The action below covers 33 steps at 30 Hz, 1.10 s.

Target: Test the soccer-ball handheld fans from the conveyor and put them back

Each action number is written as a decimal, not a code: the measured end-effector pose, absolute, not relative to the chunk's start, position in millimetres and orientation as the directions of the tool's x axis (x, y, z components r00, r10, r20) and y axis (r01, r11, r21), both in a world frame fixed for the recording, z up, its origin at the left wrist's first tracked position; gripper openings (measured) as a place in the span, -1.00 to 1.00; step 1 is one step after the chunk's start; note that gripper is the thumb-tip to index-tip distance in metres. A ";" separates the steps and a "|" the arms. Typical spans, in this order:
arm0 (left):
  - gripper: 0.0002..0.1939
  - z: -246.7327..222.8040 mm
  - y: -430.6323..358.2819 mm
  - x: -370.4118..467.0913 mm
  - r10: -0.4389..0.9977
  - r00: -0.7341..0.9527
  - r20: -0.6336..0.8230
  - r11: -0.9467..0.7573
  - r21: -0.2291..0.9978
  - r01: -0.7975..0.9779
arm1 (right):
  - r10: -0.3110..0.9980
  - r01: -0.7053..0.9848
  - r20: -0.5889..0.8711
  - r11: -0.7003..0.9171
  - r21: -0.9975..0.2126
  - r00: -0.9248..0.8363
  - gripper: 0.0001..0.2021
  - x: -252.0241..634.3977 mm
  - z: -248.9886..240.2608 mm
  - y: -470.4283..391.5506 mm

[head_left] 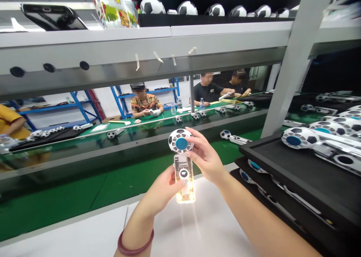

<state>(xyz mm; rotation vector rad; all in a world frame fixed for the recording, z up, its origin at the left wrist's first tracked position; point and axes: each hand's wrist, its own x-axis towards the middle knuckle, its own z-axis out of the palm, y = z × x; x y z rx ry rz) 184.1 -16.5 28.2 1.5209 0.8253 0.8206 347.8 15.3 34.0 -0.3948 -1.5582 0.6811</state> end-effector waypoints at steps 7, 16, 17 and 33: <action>-0.69 29.0 -19.3 183.4 0.862 0.505 0.038 -0.084 0.994 0.069 | 0.622 -0.115 0.778 0.769 -0.628 -0.088 -0.73 348.1 35.0 14.8; -0.60 32.2 -22.5 184.6 0.863 0.505 0.002 -0.057 0.994 0.093 | 0.617 -0.098 0.782 0.775 -0.624 -0.094 -0.70 349.9 36.8 13.7; -0.59 32.1 -22.6 184.1 0.863 0.506 -0.001 -0.052 0.994 0.091 | 0.614 -0.099 0.784 0.778 -0.620 -0.093 -0.70 350.1 36.7 13.8; -0.60 37.1 -23.8 180.0 0.866 0.500 -0.023 -0.064 0.986 0.156 | 0.622 -0.038 0.778 0.778 -0.627 -0.087 -0.73 350.3 36.6 14.9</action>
